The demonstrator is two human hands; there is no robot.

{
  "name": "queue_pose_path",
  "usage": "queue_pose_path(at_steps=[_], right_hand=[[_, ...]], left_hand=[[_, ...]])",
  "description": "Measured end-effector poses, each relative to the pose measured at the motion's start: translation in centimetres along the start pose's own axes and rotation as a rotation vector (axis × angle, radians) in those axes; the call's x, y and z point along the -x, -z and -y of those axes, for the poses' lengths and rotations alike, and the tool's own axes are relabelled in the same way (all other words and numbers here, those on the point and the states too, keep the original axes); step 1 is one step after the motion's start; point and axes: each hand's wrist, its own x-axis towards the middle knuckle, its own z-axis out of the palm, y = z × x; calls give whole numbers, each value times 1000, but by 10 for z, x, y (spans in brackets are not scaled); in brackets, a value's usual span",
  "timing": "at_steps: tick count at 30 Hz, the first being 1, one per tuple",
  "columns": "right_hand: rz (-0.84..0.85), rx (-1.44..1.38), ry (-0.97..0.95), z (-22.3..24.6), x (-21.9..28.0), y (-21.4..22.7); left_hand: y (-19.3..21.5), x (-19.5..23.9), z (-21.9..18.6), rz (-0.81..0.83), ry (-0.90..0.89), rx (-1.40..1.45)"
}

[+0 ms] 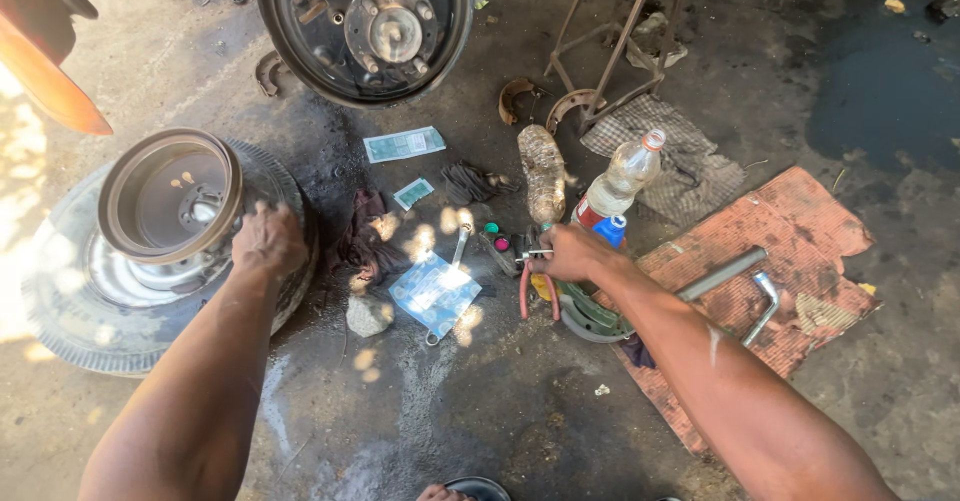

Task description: The person works on the rear brake assembly of a green three-wheeled vehicle. They use a screwdriver to adjust components within the brake drum, then open a package of brake shoes and install them into the assembly using pliers and a screwdriver.

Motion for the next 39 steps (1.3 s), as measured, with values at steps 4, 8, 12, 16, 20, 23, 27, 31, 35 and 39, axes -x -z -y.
queue_pose_path(at_steps=[4, 8, 12, 16, 20, 23, 27, 31, 35, 39], right_hand=[[-1, 46, -18, 14, 0, 9], [41, 31, -32, 18, -7, 5], [70, 74, -24, 13, -13, -2], [24, 4, -38, 11, -18, -5], [94, 10, -57, 6, -21, -1], [-12, -164, 35, -9, -40, -11], [-56, -753, -45, -23, -48, -13], [36, -1229, -128, -15, -25, 3], [55, -1307, -122, -19, -7, 4], [-3, -1258, -77, -32, -3, 2]], left_hand=[[-10, -11, 11, 133, 8, -37], [-3, -7, 9, 125, -24, -91], [4, 1, 0, 100, -34, -165], [20, 12, -15, -4, -267, -520], [27, 18, -52, -234, -480, -286], [26, 14, -99, -136, -402, 68], [16, 16, -169, 226, -17, 1592], [7, 35, -210, 469, 100, 1862], [-9, 40, -240, 555, 102, 2039], [-25, 39, -261, 557, 182, 2173]])
